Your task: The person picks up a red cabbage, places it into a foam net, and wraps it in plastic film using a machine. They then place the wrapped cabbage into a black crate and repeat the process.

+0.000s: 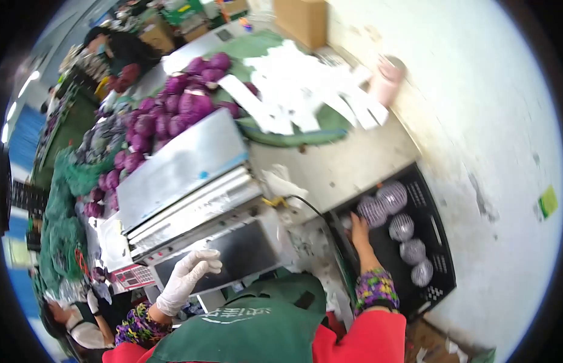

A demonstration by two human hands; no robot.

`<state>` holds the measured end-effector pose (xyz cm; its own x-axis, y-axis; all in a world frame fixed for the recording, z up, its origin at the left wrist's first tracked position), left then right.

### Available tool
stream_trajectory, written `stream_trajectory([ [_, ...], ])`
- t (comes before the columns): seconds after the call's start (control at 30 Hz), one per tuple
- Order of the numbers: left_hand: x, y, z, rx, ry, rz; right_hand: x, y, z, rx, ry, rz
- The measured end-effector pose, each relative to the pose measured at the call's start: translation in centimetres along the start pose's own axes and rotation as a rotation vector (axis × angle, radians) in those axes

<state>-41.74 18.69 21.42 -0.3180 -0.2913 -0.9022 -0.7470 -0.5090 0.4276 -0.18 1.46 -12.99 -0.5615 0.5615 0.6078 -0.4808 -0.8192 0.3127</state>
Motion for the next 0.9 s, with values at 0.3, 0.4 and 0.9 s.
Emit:
stream_trajectory([
  [0.3, -11.9, -9.7, 19.5, -0.382, -0.606, -0.542, 15.1, 4.4, 18.3, -0.662, -0.145, -0.049],
  [0.4, -14.8, -18.4, 22.5, -0.522, -0.944, -0.534, 23.8, -1.6, 19.2, -0.433, -0.292, 0.070],
  [0.9, -16.7, -23.8, 28.2, -0.536, -0.223, -0.569, 47.8, -33.6, 7.1, -0.124, 0.225, 0.430],
])
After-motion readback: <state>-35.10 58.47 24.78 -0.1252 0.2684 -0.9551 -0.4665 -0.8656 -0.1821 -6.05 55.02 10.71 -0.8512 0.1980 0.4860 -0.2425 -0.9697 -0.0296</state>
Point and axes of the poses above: each hand's wrist, its own y-axis away from the middle knuckle, its own z-axis out of the back of the hand, x = y × z, the point moved 8 cm from there along -y, towards the middle knuckle, and after that the axes turned 9 degrees about x, right-handed, at the moved point
